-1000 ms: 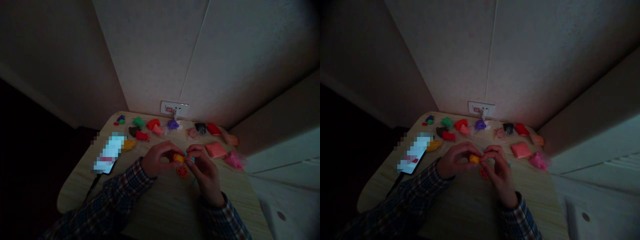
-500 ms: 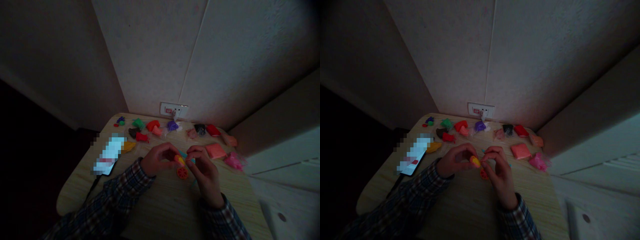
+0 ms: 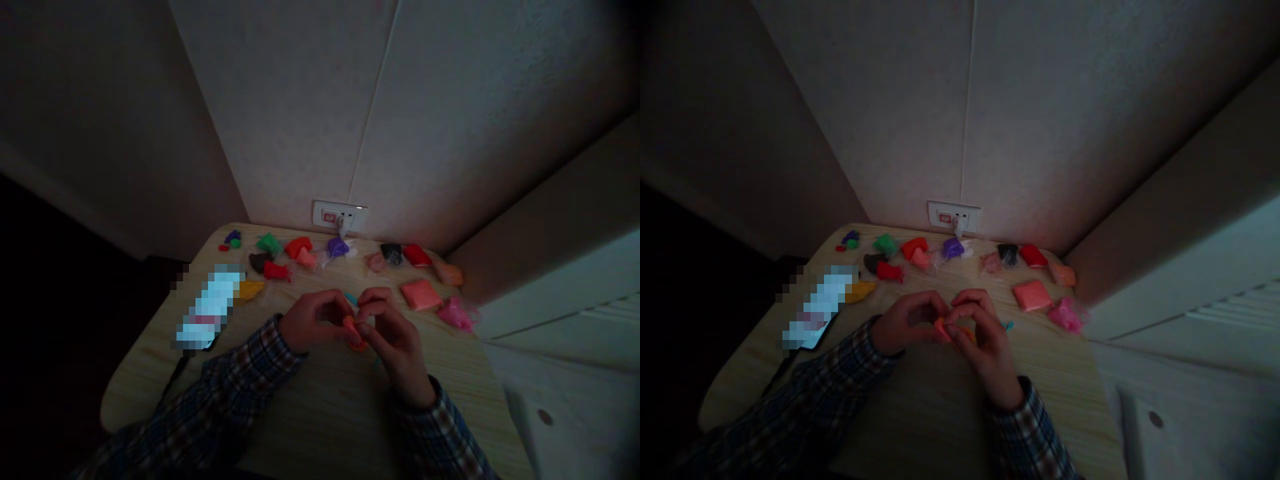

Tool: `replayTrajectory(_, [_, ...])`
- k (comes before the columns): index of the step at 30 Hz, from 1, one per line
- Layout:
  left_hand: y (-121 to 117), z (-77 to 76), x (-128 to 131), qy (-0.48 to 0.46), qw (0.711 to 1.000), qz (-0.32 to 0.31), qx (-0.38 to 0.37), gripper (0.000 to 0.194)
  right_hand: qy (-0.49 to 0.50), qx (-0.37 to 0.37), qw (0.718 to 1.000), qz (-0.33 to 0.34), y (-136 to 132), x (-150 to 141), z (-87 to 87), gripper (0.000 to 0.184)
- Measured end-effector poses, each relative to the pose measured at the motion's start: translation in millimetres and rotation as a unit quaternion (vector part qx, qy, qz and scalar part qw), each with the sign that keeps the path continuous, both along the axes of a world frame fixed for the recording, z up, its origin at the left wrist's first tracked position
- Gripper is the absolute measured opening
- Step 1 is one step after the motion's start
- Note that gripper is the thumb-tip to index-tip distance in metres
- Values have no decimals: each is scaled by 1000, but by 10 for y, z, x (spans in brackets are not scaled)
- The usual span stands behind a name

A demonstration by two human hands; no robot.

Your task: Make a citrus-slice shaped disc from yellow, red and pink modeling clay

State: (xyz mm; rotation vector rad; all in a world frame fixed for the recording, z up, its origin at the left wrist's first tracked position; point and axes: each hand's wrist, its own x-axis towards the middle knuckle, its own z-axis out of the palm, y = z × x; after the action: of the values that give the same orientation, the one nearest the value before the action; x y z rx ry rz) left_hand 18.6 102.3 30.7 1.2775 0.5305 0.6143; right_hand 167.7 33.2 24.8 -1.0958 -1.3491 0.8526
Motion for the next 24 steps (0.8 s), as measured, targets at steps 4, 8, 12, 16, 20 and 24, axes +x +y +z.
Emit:
replayTrajectory(4, [0, -4, 8, -21, 999, -3, -25, 40, 8, -6, 1000, -7, 9, -2, -3, 3])
replayTrajectory(8, [4, 6, 2, -13, 1000, -2, -14, 36, 6, -7, 1000, -6, 21, -2, -6, 6])
replayTrajectory(12, [9, 18, -9, -10, 1000, -8, -5, 35, -1, 0, 1000, -4, 24, 6, -16, 5])
replayTrajectory(16, [15, 19, -9, -5, 1000, -7, 2, 36, -1, 0, 1000, 0, 20, 11, -31, 5])
replayTrajectory(20, [17, 8, -4, -3, 1000, -12, -2, 37, 5, -6, 1000, 5, 18, 13, -45, 3])
replayTrajectory(24, [19, -13, -9, 2, 1000, -10, 6, 35, 25, -4, 1000, 4, 29, 8, -47, 8])
